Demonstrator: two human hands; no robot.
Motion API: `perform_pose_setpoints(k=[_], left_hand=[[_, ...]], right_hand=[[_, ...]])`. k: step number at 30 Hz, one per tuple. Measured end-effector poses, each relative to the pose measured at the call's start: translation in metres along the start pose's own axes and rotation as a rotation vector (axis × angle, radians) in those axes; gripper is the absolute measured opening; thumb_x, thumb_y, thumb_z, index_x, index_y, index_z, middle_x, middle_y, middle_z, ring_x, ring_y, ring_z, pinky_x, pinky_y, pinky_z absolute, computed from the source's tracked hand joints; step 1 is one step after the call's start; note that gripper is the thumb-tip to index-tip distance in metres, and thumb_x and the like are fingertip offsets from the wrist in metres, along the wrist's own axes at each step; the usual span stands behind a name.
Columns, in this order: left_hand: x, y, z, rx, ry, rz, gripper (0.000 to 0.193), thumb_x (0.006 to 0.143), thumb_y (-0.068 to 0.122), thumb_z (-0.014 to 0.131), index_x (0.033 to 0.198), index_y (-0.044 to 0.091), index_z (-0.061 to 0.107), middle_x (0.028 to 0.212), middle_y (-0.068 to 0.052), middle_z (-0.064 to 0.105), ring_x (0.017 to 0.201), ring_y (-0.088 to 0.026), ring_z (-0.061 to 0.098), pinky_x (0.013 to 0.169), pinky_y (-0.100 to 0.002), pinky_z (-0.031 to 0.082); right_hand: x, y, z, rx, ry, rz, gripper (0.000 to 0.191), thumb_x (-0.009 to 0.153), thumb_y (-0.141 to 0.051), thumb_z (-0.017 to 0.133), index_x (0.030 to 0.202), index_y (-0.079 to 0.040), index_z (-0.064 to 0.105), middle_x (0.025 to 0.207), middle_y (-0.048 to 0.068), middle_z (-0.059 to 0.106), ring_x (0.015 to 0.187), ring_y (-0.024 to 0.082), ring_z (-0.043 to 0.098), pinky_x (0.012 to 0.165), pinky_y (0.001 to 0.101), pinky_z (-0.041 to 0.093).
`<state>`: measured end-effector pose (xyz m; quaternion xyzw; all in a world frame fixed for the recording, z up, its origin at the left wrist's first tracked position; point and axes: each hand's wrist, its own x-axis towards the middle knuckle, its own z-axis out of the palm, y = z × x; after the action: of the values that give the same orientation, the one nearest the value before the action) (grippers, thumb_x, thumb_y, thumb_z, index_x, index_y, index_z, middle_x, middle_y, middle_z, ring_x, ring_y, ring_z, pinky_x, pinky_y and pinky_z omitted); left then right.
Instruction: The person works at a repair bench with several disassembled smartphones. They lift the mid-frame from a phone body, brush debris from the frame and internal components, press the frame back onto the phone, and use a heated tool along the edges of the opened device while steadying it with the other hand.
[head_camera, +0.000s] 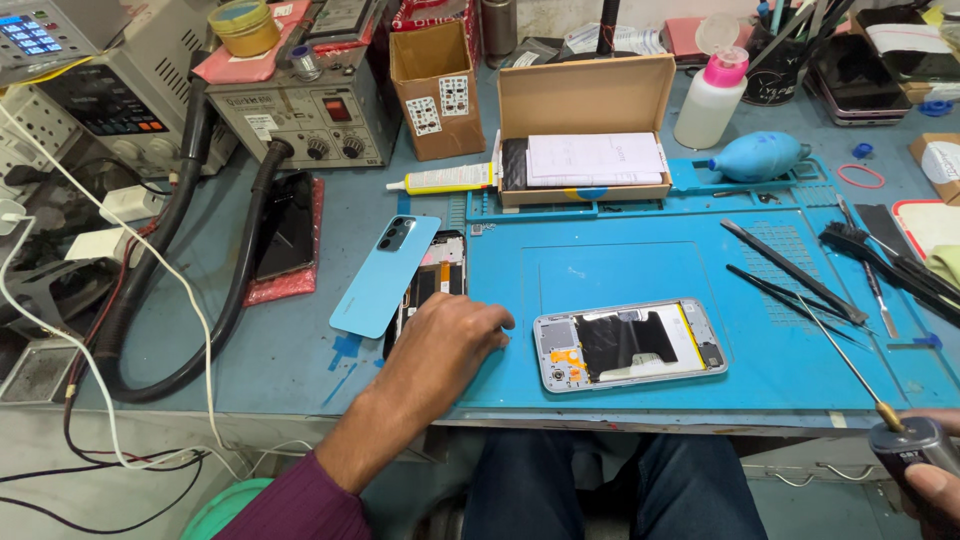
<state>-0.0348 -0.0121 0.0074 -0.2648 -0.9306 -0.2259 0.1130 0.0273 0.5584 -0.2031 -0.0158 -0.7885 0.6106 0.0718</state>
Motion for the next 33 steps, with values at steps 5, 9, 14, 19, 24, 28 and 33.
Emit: perform_pose_setpoints(k=[5, 9, 14, 19, 24, 28, 33], left_hand=[[0.0, -0.005, 0.003, -0.035, 0.024, 0.002, 0.013, 0.089, 0.005, 0.067, 0.098, 0.006, 0.076, 0.085, -0.013, 0.075, 0.085, -0.032, 0.07, 0.082, -0.045, 0.052], [0.0, -0.008, 0.002, -0.044, 0.04, 0.013, 0.012, 0.089, 0.007, 0.068, 0.099, 0.005, 0.075, 0.088, -0.012, 0.076, 0.088, -0.031, 0.071, 0.083, -0.045, 0.052], [-0.002, -0.006, -0.003, -0.016, 0.025, -0.006, 0.016, 0.087, 0.006, 0.069, 0.102, 0.007, 0.074, 0.09, -0.01, 0.075, 0.091, -0.029, 0.07, 0.089, -0.043, 0.049], [-0.002, -0.004, -0.008, 0.015, -0.014, -0.052, 0.02, 0.085, 0.006, 0.071, 0.104, 0.009, 0.075, 0.086, -0.007, 0.076, 0.089, -0.027, 0.068, 0.1, -0.044, 0.042], [0.0, -0.002, -0.006, 0.024, -0.032, -0.034, 0.019, 0.082, 0.005, 0.071, 0.101, 0.009, 0.074, 0.088, -0.01, 0.074, 0.092, -0.028, 0.066, 0.098, -0.045, 0.042], [0.001, -0.004, -0.005, 0.032, -0.057, -0.037, 0.014, 0.088, 0.006, 0.069, 0.101, 0.008, 0.07, 0.085, -0.01, 0.073, 0.09, -0.028, 0.066, 0.097, -0.045, 0.042], [0.002, -0.006, -0.002, -0.021, -0.043, -0.019, 0.017, 0.089, 0.007, 0.067, 0.105, 0.008, 0.067, 0.086, -0.008, 0.073, 0.09, -0.027, 0.067, 0.095, -0.045, 0.043]], right_hand=[[-0.001, 0.0, -0.004, -0.069, 0.023, 0.171, 0.064, 0.085, -0.026, 0.074, 0.138, 0.002, 0.054, 0.074, 0.025, 0.055, 0.047, 0.024, 0.05, 0.038, 0.0377, 0.043], [-0.003, 0.001, -0.002, -0.023, 0.018, 0.032, 0.062, 0.085, -0.027, 0.075, 0.134, 0.004, 0.054, 0.081, 0.021, 0.058, 0.055, 0.02, 0.055, 0.04, 0.0328, 0.048], [-0.004, 0.001, 0.002, 0.043, 0.018, 0.041, 0.062, 0.084, -0.025, 0.074, 0.134, 0.004, 0.053, 0.082, 0.021, 0.06, 0.054, 0.019, 0.057, 0.043, 0.0318, 0.046], [-0.001, 0.001, 0.003, 0.036, 0.002, -0.024, 0.062, 0.084, -0.027, 0.074, 0.134, 0.003, 0.052, 0.082, 0.02, 0.063, 0.055, 0.017, 0.057, 0.042, 0.0297, 0.048], [-0.002, 0.001, -0.005, 0.044, -0.026, 0.149, 0.062, 0.084, -0.023, 0.074, 0.138, 0.001, 0.054, 0.077, 0.023, 0.058, 0.049, 0.021, 0.052, 0.035, 0.0336, 0.043], [-0.005, -0.001, -0.008, 0.016, -0.004, 0.267, 0.06, 0.086, -0.023, 0.073, 0.138, -0.003, 0.052, 0.07, 0.025, 0.055, 0.043, 0.023, 0.046, 0.034, 0.0361, 0.037], [-0.008, -0.003, 0.002, 0.067, 0.027, 0.14, 0.061, 0.083, -0.025, 0.074, 0.135, 0.001, 0.055, 0.073, 0.021, 0.059, 0.052, 0.019, 0.048, 0.039, 0.0317, 0.038]])
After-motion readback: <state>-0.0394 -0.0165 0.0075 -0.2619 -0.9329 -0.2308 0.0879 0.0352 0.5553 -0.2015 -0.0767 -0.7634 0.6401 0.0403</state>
